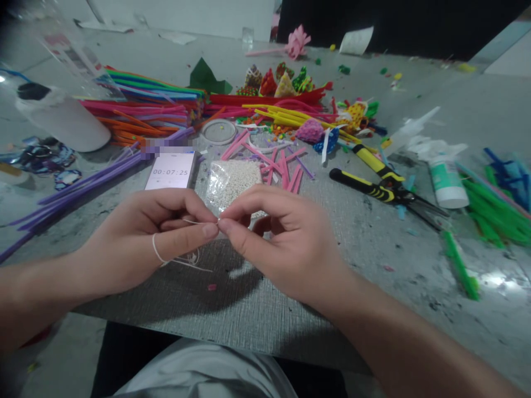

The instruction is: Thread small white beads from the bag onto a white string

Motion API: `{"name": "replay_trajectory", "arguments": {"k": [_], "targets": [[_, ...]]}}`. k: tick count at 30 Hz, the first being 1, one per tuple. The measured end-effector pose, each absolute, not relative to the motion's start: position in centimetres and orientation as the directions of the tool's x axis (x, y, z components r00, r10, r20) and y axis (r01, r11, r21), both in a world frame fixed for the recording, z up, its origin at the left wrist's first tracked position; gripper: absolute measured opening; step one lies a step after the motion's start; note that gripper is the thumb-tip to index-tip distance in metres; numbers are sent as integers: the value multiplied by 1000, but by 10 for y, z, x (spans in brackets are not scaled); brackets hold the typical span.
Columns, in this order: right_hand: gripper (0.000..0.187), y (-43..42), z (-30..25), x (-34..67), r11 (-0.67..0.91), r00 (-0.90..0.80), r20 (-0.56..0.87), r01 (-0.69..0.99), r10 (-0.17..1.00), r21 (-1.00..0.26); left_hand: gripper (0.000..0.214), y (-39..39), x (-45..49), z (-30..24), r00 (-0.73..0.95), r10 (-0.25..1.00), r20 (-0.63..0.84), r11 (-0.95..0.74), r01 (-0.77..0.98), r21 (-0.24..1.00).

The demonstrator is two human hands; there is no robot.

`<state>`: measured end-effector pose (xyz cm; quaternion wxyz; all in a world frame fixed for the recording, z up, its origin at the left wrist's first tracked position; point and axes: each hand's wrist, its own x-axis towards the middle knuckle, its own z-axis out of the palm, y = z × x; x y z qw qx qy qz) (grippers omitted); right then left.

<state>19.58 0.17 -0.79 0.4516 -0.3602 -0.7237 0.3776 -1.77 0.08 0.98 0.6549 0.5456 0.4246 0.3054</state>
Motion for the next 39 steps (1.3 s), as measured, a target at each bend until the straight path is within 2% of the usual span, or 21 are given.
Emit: {"name": "replay_trajectory", "arguments": {"k": [6, 9, 18, 27, 39], "targets": [[10, 3, -5, 197, 536, -372, 437, 221, 819, -815, 11, 4, -18, 9, 506, 806, -307, 403, -90, 911], [11, 3, -3, 197, 572, -387, 460, 253, 799, -780, 13, 5, -18, 11, 534, 783, -320, 445, -120, 888], [21, 1, 3, 195, 633, -443, 473, 354, 762, -689, 9, 6, -18, 10, 548, 773, -320, 398, -25, 917], [19, 1, 6, 191, 700, -529, 468, 439, 708, -563, 10, 6, -15, 14, 550, 765, -335, 288, 172, 942], [19, -2, 3, 190, 723, -551, 471, 478, 689, -498, 8, 2, -15, 14, 585, 728, -357, 318, 173, 932]]}}
